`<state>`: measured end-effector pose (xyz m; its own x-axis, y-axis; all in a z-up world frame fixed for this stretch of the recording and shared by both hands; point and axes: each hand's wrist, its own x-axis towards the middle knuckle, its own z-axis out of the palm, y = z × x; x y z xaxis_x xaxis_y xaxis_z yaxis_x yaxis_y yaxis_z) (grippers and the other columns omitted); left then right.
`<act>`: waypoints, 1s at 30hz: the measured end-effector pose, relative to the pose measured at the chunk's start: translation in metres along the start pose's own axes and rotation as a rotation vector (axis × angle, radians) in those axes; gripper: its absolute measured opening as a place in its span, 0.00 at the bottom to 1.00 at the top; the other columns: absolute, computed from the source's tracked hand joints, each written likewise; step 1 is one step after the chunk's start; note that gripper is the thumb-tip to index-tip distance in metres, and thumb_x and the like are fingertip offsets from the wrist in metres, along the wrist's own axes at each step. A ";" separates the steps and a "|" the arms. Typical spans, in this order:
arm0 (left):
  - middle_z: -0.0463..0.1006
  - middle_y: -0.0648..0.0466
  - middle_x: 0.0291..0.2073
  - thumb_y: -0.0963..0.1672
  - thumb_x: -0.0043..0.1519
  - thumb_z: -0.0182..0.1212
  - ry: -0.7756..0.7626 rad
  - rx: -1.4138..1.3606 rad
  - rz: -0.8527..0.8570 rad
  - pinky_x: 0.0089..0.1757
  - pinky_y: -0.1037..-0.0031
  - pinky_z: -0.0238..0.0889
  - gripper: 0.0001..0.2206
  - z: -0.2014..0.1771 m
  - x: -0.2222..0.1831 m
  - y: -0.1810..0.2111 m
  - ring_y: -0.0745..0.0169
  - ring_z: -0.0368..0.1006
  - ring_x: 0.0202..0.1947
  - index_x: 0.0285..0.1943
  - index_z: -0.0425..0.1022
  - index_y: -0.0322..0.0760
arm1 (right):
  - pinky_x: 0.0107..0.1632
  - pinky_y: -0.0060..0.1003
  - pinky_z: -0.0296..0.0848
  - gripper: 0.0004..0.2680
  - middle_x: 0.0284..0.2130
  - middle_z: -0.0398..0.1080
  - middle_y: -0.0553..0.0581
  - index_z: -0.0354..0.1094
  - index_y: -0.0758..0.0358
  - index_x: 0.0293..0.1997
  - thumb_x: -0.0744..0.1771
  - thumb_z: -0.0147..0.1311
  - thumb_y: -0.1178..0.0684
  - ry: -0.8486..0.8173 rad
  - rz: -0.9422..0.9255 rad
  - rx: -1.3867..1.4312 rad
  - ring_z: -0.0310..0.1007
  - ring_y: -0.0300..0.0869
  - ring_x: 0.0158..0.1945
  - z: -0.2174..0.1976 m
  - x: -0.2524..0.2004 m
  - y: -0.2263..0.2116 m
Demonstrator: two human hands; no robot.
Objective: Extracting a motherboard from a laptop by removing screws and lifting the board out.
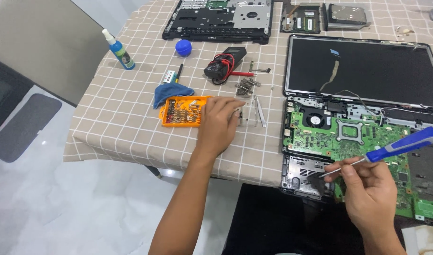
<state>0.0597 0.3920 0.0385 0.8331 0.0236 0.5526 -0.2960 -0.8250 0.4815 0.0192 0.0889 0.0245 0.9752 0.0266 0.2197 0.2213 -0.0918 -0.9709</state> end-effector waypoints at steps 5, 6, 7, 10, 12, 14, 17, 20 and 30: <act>0.75 0.54 0.45 0.38 0.58 0.56 0.049 -0.010 0.017 0.50 0.62 0.56 0.11 -0.002 0.000 -0.001 0.53 0.62 0.51 0.48 0.76 0.39 | 0.40 0.42 0.76 0.02 0.32 0.69 0.70 0.56 0.68 0.45 0.69 0.41 0.63 0.016 -0.066 0.080 0.73 0.53 0.33 -0.001 -0.001 0.007; 0.75 0.54 0.43 0.38 0.57 0.57 0.074 -0.016 0.043 0.50 0.62 0.56 0.10 -0.001 0.000 0.000 0.53 0.63 0.51 0.46 0.76 0.40 | 0.40 0.42 0.76 0.02 0.32 0.68 0.70 0.55 0.67 0.46 0.70 0.40 0.63 0.030 -0.112 0.150 0.72 0.53 0.35 -0.003 -0.003 0.010; 0.75 0.54 0.43 0.38 0.57 0.57 0.064 -0.024 0.048 0.50 0.62 0.56 0.10 -0.001 -0.001 -0.002 0.53 0.63 0.51 0.46 0.76 0.40 | 0.40 0.42 0.76 0.02 0.32 0.68 0.70 0.55 0.67 0.46 0.70 0.40 0.63 0.042 -0.106 0.146 0.72 0.53 0.35 -0.006 -0.004 0.013; 0.75 0.57 0.42 0.38 0.56 0.57 0.137 -0.030 0.156 0.49 0.63 0.55 0.09 0.000 0.000 -0.005 0.54 0.65 0.47 0.42 0.76 0.42 | 0.36 0.34 0.75 0.04 0.32 0.67 0.63 0.59 0.60 0.48 0.70 0.47 0.57 0.178 -0.149 0.384 0.73 0.48 0.39 -0.022 -0.005 0.013; 0.76 0.51 0.39 0.36 0.55 0.56 0.162 -0.042 0.262 0.50 0.60 0.55 0.08 0.000 0.005 -0.003 0.51 0.69 0.42 0.40 0.74 0.37 | 0.34 0.33 0.72 0.03 0.31 0.65 0.65 0.54 0.59 0.44 0.72 0.43 0.60 0.377 -0.157 0.324 0.68 0.47 0.31 -0.038 -0.004 0.001; 0.76 0.50 0.39 0.35 0.55 0.56 0.161 -0.050 0.289 0.50 0.60 0.55 0.08 0.001 0.003 -0.005 0.50 0.69 0.43 0.40 0.74 0.36 | 0.35 0.32 0.72 0.03 0.32 0.64 0.63 0.53 0.57 0.45 0.73 0.42 0.60 0.457 -0.174 0.281 0.69 0.44 0.34 -0.064 -0.006 0.001; 0.76 0.47 0.39 0.34 0.57 0.55 0.176 -0.031 0.327 0.51 0.59 0.55 0.07 -0.001 0.001 -0.002 0.47 0.69 0.43 0.41 0.75 0.32 | 0.35 0.32 0.73 0.03 0.33 0.65 0.63 0.54 0.57 0.47 0.73 0.45 0.57 0.537 -0.232 0.209 0.69 0.44 0.34 -0.100 -0.009 0.003; 0.76 0.42 0.40 0.33 0.62 0.55 0.221 -0.001 0.382 0.51 0.57 0.55 0.05 -0.005 -0.001 -0.001 0.43 0.70 0.44 0.43 0.75 0.27 | 0.36 0.32 0.74 0.05 0.36 0.68 0.65 0.55 0.59 0.48 0.72 0.48 0.54 0.589 -0.283 0.104 0.70 0.44 0.32 -0.128 -0.010 0.008; 0.72 0.34 0.39 0.27 0.64 0.52 0.364 -0.305 0.374 0.48 0.60 0.63 0.07 0.026 -0.046 0.073 0.42 0.67 0.42 0.47 0.67 0.18 | 0.39 0.32 0.76 0.03 0.32 0.68 0.64 0.56 0.65 0.45 0.70 0.46 0.60 0.558 -0.197 -0.163 0.72 0.45 0.35 -0.158 -0.027 -0.001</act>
<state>0.0122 0.3159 0.0310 0.4489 -0.0004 0.8936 -0.7036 -0.6166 0.3532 -0.0063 -0.0687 0.0342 0.7618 -0.4631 0.4530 0.3525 -0.2903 -0.8896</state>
